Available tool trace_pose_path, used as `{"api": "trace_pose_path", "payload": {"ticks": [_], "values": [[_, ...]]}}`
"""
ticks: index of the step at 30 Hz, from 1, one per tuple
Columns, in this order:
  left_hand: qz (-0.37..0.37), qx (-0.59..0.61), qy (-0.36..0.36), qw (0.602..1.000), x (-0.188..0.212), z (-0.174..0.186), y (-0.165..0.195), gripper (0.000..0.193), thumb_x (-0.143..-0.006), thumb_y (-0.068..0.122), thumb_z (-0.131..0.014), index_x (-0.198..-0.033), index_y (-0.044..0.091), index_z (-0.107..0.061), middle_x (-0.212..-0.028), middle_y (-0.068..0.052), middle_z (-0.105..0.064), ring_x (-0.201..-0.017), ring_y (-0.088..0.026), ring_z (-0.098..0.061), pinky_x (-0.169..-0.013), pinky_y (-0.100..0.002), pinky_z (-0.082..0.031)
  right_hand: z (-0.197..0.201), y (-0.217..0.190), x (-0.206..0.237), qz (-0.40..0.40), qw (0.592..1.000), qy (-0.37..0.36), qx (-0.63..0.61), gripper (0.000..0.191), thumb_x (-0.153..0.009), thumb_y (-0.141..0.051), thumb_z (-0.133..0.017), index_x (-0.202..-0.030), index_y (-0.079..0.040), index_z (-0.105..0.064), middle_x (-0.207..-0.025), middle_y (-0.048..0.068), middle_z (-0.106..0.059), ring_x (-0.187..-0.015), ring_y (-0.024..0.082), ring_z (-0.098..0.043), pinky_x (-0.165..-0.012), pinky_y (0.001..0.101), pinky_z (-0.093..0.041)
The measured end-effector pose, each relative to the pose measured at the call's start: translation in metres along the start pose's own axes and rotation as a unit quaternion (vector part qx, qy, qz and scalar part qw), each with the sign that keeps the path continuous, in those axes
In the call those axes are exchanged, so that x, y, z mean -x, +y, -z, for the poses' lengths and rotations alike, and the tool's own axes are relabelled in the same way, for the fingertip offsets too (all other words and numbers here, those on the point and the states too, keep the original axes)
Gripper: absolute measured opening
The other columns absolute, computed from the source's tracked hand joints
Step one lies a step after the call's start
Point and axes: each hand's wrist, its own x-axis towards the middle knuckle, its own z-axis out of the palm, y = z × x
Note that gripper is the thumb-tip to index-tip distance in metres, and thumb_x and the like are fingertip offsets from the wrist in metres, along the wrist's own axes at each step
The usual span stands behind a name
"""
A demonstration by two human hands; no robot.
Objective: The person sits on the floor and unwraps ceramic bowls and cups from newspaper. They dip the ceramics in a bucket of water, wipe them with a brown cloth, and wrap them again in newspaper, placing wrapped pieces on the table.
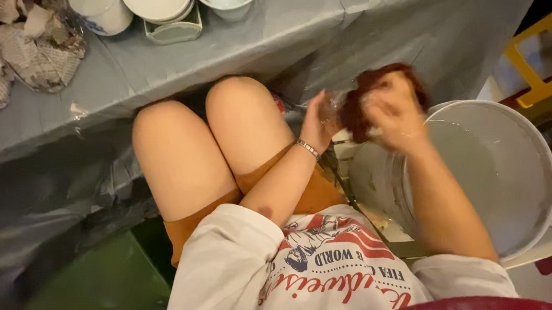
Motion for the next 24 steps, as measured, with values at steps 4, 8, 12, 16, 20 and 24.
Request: {"api": "trace_pose_path", "payload": {"ticks": [4, 8, 12, 16, 20, 24], "values": [[-0.006, 0.014, -0.024, 1.000, -0.009, -0.011, -0.004, 0.069, -0.097, 0.054, -0.054, -0.148, 0.008, -0.045, -0.140, -0.019, -0.056, -0.113, -0.034, -0.066, -0.101, -0.047, -0.050, -0.028, -0.034, -0.006, 0.131, 0.972, -0.004, 0.197, 0.030, -0.090, -0.018, -0.082, -0.119, -0.014, -0.075, -0.119, 0.017, -0.056, -0.118, 0.035, -0.052, -0.106, 0.0459, -0.043], [-0.016, 0.013, -0.046, 0.999, -0.016, -0.020, -0.005, 0.068, -0.097, 0.053, -0.053, -0.147, 0.008, -0.045, -0.141, -0.017, -0.056, -0.116, -0.034, -0.064, -0.102, -0.047, -0.049, -0.022, -0.058, -0.008, 0.094, 0.979, 0.085, 0.160, 0.055, -0.086, -0.029, -0.087, -0.127, -0.001, -0.063, -0.123, 0.020, -0.055, -0.118, 0.040, -0.051, -0.104, 0.0481, -0.043], [-0.011, -0.001, -0.070, 0.998, -0.011, -0.015, -0.003, 0.066, -0.098, 0.052, -0.052, -0.147, 0.008, -0.045, -0.141, -0.016, -0.056, -0.118, -0.034, -0.062, -0.103, -0.047, -0.048, -0.021, -0.068, -0.005, 0.121, 0.965, 0.065, 0.222, 0.059, -0.082, -0.033, -0.090, -0.120, 0.003, -0.063, -0.120, 0.023, -0.061, -0.112, 0.042, -0.057, -0.099, 0.0495, -0.046], [0.010, -0.028, -0.084, 0.996, 0.004, 0.001, 0.003, 0.065, -0.099, 0.051, -0.051, -0.147, 0.008, -0.046, -0.141, -0.015, -0.056, -0.120, -0.034, -0.061, -0.104, -0.047, -0.047, -0.019, -0.069, -0.009, -0.029, 0.972, -0.134, 0.188, 0.050, -0.079, -0.038, -0.090, -0.102, 0.000, -0.068, -0.102, 0.022, -0.069, -0.096, 0.040, -0.065, -0.089, 0.0444, -0.053], [0.037, -0.081, -0.111, 0.990, 0.004, 0.008, 0.012, 0.063, -0.099, 0.050, -0.050, -0.146, 0.007, -0.046, -0.141, -0.014, -0.056, -0.123, -0.034, -0.059, -0.105, -0.048, -0.046, -0.015, -0.063, -0.010, -0.047, 0.966, -0.248, 0.048, 0.049, -0.079, -0.036, -0.081, -0.111, -0.001, -0.069, -0.105, 0.017, -0.074, -0.095, 0.035, -0.072, -0.086, 0.0435, -0.055], [0.058, -0.134, -0.160, 0.976, -0.002, 0.005, 0.018, 0.062, -0.100, 0.049, -0.049, -0.146, 0.007, -0.046, -0.141, -0.013, -0.056, -0.125, -0.033, -0.057, -0.107, -0.048, -0.045, -0.029, -0.047, -0.013, 0.113, 0.955, -0.240, 0.133, 0.039, -0.082, -0.024, -0.076, -0.116, -0.006, -0.070, -0.113, 0.017, -0.073, -0.106, 0.038, -0.068, -0.090, 0.0447, -0.054]]}}
